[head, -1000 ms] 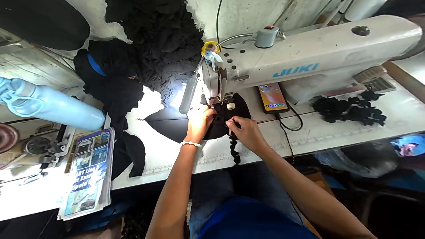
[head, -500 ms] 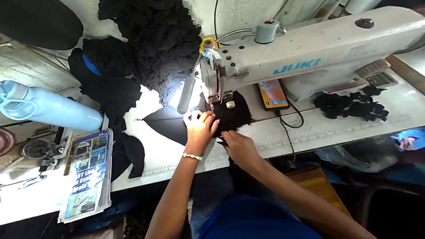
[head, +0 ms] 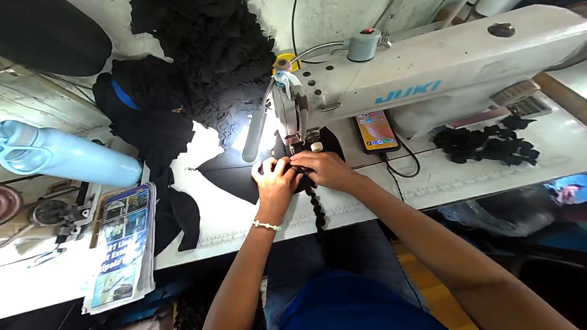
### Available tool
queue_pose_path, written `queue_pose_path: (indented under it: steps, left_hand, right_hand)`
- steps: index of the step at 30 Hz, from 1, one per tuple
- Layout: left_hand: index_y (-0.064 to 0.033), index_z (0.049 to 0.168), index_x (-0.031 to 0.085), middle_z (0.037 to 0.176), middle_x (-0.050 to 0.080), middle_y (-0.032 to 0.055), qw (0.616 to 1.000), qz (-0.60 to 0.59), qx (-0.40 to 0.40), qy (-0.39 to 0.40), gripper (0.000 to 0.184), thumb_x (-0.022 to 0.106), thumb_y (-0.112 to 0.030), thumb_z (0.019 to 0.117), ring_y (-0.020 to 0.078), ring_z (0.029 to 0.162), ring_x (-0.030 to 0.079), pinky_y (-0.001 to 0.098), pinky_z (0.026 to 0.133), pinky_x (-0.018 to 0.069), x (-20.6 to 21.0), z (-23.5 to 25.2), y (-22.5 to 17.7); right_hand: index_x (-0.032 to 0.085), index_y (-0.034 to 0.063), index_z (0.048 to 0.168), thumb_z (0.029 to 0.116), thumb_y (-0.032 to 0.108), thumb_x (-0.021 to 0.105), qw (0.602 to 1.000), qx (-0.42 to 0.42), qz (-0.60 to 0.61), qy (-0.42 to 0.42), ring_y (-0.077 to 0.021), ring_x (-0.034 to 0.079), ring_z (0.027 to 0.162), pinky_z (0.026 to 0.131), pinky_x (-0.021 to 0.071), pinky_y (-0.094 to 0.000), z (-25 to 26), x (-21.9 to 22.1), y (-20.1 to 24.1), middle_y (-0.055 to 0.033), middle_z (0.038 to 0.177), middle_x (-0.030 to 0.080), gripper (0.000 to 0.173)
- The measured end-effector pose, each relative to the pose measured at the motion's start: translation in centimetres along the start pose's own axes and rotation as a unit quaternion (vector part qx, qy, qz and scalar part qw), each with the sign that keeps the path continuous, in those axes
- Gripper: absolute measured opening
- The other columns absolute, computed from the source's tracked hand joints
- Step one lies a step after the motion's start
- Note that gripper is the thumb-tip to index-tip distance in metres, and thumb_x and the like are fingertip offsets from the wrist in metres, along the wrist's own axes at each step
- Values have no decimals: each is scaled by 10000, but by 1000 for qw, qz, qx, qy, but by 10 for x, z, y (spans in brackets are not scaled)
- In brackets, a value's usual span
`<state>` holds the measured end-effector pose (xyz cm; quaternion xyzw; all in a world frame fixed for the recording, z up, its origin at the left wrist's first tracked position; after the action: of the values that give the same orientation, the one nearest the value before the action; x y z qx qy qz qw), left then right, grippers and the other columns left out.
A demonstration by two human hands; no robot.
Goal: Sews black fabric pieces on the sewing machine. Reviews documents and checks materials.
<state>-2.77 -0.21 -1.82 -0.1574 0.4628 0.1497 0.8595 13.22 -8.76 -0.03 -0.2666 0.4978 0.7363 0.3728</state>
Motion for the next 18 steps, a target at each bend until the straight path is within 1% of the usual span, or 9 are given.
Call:
queue_pose_path:
  steps: [1, 2, 4, 6, 7, 10, 14, 16, 18]
  left_hand:
    - [-200, 896, 815, 1140, 731, 52, 1000, 1, 2, 2, 164, 724, -335, 913, 341, 1144, 618, 647, 1008, 341, 0, 0, 0]
    - [-199, 902, 818, 1143, 730, 52, 1000, 0, 4, 1, 158, 724, -325, 912, 342, 1145, 619, 648, 1009, 341, 0, -1, 0]
    - [-195, 909, 817, 1169, 730, 32, 1000, 0, 10, -4, 155, 720, -315, 913, 329, 1160, 616, 645, 1020, 333, 1, -1, 0]
    - [-190, 936, 815, 1219, 736, 5, 1000, -4, 18, -5, 146, 720, -298, 912, 332, 1215, 611, 661, 1040, 318, 2, -1, 0]
    - [-192, 970, 814, 1234, 738, -1, 1000, -5, 21, -2, 151, 717, -294, 915, 340, 1240, 609, 680, 1046, 313, 2, -1, 0]
    - [-208, 1012, 814, 1203, 749, -1, 1000, 4, 20, 3, 172, 714, -305, 911, 358, 1225, 617, 708, 1039, 301, 2, -1, 0]
    - [-205, 987, 807, 1155, 751, 13, 999, 32, 20, -1, 173, 696, -321, 923, 354, 1185, 633, 723, 1035, 302, 1, -4, -4]
    - [-197, 946, 794, 1188, 742, 6, 999, 39, 32, -10, 160, 682, -312, 934, 335, 1228, 618, 708, 1055, 297, 2, -5, -5]
    - [-184, 928, 789, 1240, 738, 7, 998, 39, 45, -9, 160, 672, -293, 946, 334, 1265, 616, 708, 1064, 303, 1, -4, -5]
  right_hand:
    - [756, 31, 1159, 911, -34, 636, 1000, -7, -30, 4, -300, 718, 1107, 876, 594, -493, -2, 3, -3, -124, 1270, 715, 284]
    - [749, 42, 1187, 904, -36, 643, 998, -9, -69, 9, -314, 711, 1108, 843, 595, -497, -4, 5, -3, -113, 1294, 706, 312]
    - [734, 44, 1236, 891, -29, 670, 990, -9, -142, 2, -348, 707, 1068, 737, 596, -492, -11, 9, -2, -106, 1325, 694, 358]
    - [735, 38, 1236, 875, -23, 687, 983, -7, -180, -28, -358, 710, 1007, 660, 587, -471, -17, 15, 0, -107, 1319, 698, 369]
    - [739, 32, 1223, 860, -29, 698, 981, -6, -187, -46, -357, 711, 981, 641, 585, -460, -19, 18, 0, -108, 1308, 703, 370]
    - [753, 23, 1195, 848, -48, 691, 981, 11, -181, -73, -346, 709, 966, 666, 586, -443, -23, 22, 3, -101, 1304, 708, 359]
    - [762, 38, 1188, 816, -64, 697, 988, 32, -139, -60, -332, 697, 1002, 744, 586, -450, -25, 17, 4, -74, 1316, 706, 391]
    - [759, 41, 1200, 815, -67, 700, 990, 37, -126, -46, -336, 690, 1032, 773, 587, -459, -26, 16, 3, -71, 1335, 696, 404]
    - [762, 40, 1191, 811, -71, 703, 989, 33, -134, -44, -338, 690, 1039, 774, 588, -462, -25, 17, 3, -75, 1326, 699, 400]
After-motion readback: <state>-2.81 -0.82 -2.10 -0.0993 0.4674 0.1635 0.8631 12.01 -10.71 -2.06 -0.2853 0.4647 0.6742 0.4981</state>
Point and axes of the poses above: each hand's wrist, its own z-axis towards the middle knuckle, its own x-axis out of the palm, y = z × x, the point moved 1 cm from there along z, towards the middle knuckle
